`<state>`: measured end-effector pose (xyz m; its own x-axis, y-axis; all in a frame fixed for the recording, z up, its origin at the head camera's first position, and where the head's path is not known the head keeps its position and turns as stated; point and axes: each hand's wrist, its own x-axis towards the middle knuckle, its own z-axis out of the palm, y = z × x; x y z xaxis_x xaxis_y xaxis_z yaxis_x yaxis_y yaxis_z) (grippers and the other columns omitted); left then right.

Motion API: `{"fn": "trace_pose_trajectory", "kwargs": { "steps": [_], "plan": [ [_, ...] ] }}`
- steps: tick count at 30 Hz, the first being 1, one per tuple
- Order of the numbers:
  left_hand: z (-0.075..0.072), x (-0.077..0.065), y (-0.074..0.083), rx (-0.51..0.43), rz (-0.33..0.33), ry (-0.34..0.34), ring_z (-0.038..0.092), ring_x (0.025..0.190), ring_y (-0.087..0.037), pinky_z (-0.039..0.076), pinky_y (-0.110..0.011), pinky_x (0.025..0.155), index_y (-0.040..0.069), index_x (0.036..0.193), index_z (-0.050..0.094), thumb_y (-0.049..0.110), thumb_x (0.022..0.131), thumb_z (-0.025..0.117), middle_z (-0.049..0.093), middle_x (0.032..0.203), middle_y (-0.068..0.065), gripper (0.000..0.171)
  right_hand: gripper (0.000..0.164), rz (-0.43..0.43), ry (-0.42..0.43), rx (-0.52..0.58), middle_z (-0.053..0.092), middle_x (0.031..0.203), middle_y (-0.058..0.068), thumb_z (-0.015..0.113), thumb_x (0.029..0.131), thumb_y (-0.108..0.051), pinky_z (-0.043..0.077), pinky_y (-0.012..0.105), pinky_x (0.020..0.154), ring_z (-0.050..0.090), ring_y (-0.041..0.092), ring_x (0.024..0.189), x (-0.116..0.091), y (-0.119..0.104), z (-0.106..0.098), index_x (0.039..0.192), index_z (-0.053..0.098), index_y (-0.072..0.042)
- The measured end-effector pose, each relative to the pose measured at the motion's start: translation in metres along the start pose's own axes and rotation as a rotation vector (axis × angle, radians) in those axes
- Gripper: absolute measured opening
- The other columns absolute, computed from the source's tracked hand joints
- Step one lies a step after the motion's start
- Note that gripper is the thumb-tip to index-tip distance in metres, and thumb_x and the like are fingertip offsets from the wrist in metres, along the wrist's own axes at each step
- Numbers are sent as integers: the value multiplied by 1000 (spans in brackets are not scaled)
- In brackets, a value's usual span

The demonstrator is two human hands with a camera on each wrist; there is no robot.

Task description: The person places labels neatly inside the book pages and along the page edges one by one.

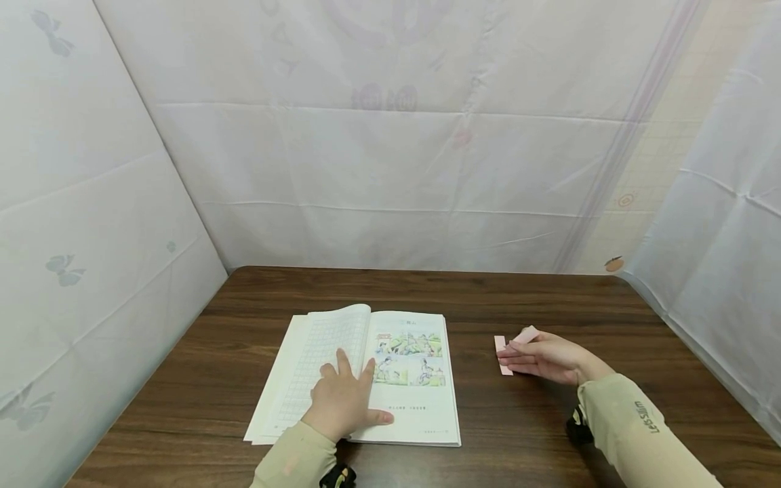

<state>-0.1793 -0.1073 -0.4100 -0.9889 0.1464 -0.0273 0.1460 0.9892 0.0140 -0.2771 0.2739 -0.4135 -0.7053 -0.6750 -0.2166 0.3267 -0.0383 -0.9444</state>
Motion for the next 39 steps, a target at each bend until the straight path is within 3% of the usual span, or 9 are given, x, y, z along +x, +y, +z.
{"fn": "trace_pose_trajectory", "kwargs": {
  "steps": [8, 17, 34, 39],
  "plan": [
    [-2, -1, 0, 3, 5, 3, 53, 96, -47, 46, -37, 47, 15, 142, 55, 78, 65, 70, 39, 143, -41, 101, 16, 4, 65, -25, 71, 116, 11, 47, 104, -5, 53, 30, 97, 68, 18, 109, 0, 3, 3, 104, 63, -6],
    [-3, -1, 0, -10, -5, -12, 52, 103, -50, 49, -40, 49, 15, 143, 54, 77, 65, 71, 38, 144, -41, 101, 10, 26, 157, -11, 74, 109, 11, 52, 101, -4, 54, 33, 95, 71, 19, 104, 2, 5, 7, 109, 57, 0],
    [-3, 1, 0, -41, -18, -23, 51, 109, -54, 51, -44, 53, 15, 144, 53, 76, 64, 72, 36, 145, -42, 103, 13, -26, 139, -9, 74, 110, 10, 53, 100, -2, 53, 32, 96, 70, 17, 106, 7, -1, 17, 109, 63, -3],
    [-3, 1, 1, -44, -22, -28, 50, 110, -54, 50, -44, 53, 15, 144, 53, 76, 64, 72, 36, 145, -42, 103, 16, -52, 183, -27, 74, 109, 9, 54, 99, -1, 54, 31, 93, 71, 16, 103, 11, -2, 23, 107, 68, -3]
  ]
}}
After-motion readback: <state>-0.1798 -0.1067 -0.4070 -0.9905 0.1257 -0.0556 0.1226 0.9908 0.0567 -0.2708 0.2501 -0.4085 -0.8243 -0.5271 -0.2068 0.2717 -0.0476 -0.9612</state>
